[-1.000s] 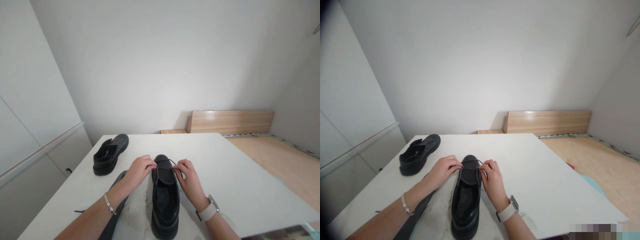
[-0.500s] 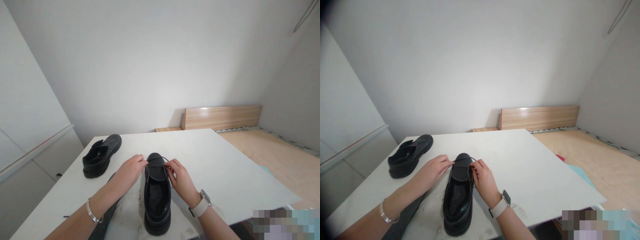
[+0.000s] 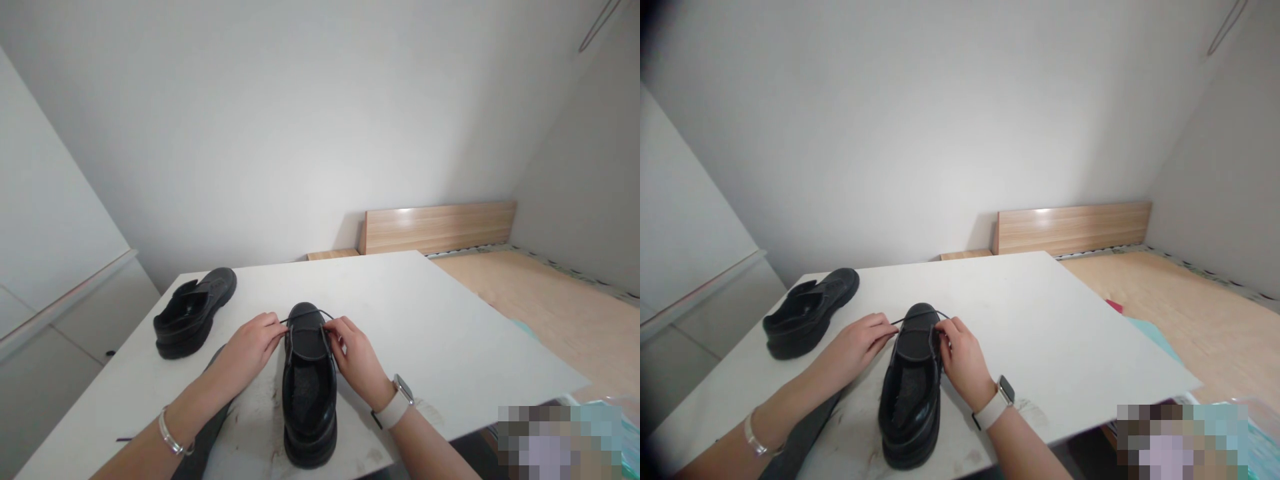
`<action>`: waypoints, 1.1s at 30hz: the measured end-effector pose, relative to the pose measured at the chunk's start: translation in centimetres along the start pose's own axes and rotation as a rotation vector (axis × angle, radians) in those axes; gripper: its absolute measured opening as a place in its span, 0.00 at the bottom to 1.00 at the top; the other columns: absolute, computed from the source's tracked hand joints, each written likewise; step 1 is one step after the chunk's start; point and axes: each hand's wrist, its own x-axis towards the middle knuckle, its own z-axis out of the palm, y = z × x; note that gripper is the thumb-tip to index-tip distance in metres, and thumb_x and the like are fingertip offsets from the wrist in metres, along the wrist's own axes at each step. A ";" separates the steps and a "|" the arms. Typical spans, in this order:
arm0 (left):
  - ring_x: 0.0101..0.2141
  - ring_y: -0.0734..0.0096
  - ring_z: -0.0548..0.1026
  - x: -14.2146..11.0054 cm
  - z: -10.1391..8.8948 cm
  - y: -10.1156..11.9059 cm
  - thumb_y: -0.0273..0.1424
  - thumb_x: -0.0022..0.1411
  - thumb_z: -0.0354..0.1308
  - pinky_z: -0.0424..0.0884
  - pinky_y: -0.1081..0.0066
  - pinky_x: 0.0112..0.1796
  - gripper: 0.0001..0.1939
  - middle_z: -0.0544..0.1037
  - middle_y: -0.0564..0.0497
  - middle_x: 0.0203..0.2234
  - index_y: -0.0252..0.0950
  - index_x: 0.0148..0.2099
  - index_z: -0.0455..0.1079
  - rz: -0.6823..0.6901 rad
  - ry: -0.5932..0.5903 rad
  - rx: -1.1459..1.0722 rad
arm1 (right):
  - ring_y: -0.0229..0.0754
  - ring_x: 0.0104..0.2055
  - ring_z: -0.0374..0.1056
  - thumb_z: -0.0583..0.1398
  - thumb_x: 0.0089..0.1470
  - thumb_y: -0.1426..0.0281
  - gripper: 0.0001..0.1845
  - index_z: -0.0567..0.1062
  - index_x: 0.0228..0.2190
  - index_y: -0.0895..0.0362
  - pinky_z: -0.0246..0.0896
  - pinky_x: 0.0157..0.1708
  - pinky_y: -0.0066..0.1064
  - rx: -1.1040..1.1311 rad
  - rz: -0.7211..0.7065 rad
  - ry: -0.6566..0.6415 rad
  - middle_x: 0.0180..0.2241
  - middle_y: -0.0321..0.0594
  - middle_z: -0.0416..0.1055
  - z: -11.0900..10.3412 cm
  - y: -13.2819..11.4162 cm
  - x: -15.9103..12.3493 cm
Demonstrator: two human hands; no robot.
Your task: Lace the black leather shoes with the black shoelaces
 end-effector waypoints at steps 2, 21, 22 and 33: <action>0.39 0.61 0.75 0.1 0.0 0.1 0.22 0.70 0.50 0.72 0.64 0.42 0.13 0.75 0.46 0.35 0.34 0.44 0.77 0.000 -0.003 0.010 | 0.41 0.38 0.67 0.53 0.62 0.81 0.13 0.72 0.41 0.55 0.62 0.38 0.32 0.002 0.006 0.000 0.38 0.40 0.69 0.0 0.0 -0.1; 0.38 0.60 0.75 0.0 0.5 0.1 0.24 0.70 0.48 0.72 0.62 0.42 0.13 0.74 0.45 0.35 0.33 0.43 0.75 0.013 0.056 -0.070 | 0.48 0.51 0.65 0.53 0.66 0.74 0.13 0.72 0.48 0.55 0.62 0.53 0.42 -0.032 -0.075 0.143 0.48 0.48 0.68 -1.1 -2.7 0.0; 0.38 0.60 0.75 -0.1 0.5 0.2 0.24 0.70 0.49 0.72 0.62 0.42 0.13 0.74 0.45 0.35 0.33 0.44 0.75 0.009 0.059 -0.081 | 0.47 0.52 0.64 0.53 0.67 0.73 0.12 0.72 0.49 0.55 0.61 0.53 0.42 -0.038 -0.097 0.122 0.48 0.47 0.69 -1.4 -3.5 0.1; 0.39 0.62 0.75 -0.9 0.5 -0.2 0.23 0.68 0.51 0.71 0.67 0.40 0.12 0.75 0.46 0.36 0.35 0.45 0.75 -0.012 0.090 -0.180 | 0.49 0.48 0.65 0.66 0.57 0.70 0.13 0.74 0.44 0.56 0.54 0.51 0.45 -0.481 -0.213 -0.320 0.46 0.42 0.72 -1.4 -7.1 1.1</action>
